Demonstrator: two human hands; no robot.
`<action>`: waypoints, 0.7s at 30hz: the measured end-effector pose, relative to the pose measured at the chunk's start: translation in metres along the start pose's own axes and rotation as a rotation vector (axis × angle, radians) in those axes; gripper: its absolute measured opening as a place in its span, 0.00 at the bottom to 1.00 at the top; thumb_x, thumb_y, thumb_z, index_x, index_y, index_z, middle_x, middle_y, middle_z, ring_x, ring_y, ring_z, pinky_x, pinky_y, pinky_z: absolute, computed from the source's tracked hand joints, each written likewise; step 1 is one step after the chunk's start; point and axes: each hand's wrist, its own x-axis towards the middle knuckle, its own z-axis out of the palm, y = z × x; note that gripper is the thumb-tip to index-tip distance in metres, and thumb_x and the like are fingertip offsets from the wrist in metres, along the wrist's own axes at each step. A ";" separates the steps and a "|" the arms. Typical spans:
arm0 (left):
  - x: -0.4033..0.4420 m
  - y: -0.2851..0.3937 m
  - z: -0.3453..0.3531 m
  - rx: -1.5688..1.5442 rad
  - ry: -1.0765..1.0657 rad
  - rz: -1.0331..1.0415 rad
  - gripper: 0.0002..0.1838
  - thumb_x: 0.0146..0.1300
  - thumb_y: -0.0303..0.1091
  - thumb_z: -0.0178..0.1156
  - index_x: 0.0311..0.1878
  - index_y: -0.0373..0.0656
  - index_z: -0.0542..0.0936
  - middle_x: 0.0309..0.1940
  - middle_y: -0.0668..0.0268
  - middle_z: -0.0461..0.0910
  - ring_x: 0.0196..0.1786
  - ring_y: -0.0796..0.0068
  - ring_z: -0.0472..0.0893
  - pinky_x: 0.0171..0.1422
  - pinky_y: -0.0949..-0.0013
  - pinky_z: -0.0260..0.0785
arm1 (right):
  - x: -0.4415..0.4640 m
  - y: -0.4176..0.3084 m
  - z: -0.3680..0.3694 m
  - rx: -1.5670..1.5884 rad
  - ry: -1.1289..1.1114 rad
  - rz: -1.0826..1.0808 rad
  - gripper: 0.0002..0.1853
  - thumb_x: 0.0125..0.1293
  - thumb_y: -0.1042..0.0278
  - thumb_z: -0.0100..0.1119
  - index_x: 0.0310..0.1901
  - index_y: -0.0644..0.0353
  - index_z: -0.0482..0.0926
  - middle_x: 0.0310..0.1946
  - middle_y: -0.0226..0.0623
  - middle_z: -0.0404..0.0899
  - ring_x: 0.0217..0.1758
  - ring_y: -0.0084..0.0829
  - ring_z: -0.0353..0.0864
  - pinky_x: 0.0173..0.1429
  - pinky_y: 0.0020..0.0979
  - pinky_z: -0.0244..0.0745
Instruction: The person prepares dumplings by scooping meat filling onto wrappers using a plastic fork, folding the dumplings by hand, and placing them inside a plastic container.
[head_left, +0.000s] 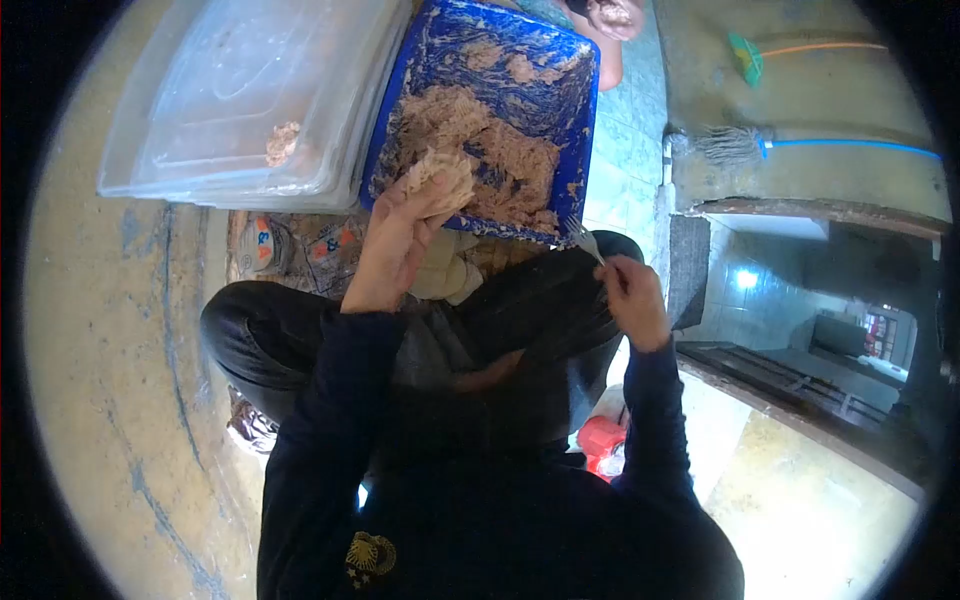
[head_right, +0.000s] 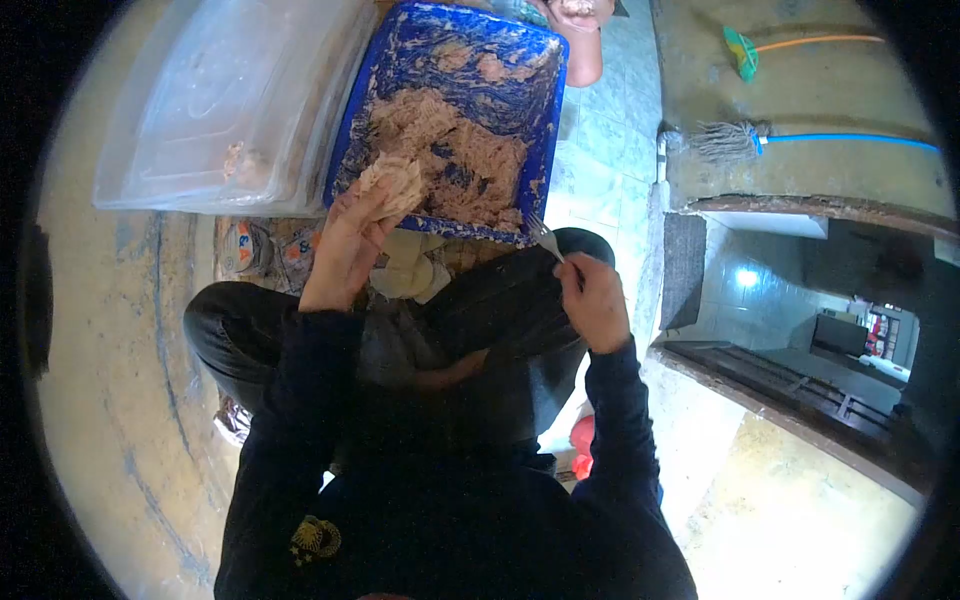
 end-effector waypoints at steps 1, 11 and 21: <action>0.001 -0.002 0.000 -0.080 -0.027 -0.013 0.22 0.76 0.32 0.65 0.67 0.31 0.77 0.62 0.56 0.84 0.63 0.66 0.84 0.73 0.63 0.77 | -0.011 -0.010 -0.012 -0.002 -0.002 0.122 0.07 0.74 0.73 0.59 0.44 0.66 0.85 0.31 0.55 0.85 0.34 0.53 0.87 0.38 0.42 0.78; -0.020 -0.029 0.018 -0.297 -0.144 0.052 0.26 0.76 0.27 0.62 0.75 0.39 0.73 0.67 0.60 0.81 0.68 0.68 0.81 0.76 0.65 0.73 | -0.022 -0.126 0.033 0.366 0.119 -0.023 0.05 0.75 0.76 0.59 0.45 0.66 0.83 0.35 0.48 0.87 0.35 0.46 0.90 0.39 0.37 0.79; -0.024 -0.027 0.013 -0.446 -0.210 0.012 0.26 0.75 0.24 0.61 0.74 0.39 0.72 0.68 0.59 0.80 0.70 0.67 0.80 0.78 0.62 0.72 | 0.006 -0.100 0.081 0.117 0.397 -0.271 0.05 0.72 0.76 0.63 0.47 0.64 0.82 0.35 0.49 0.84 0.35 0.53 0.86 0.36 0.44 0.80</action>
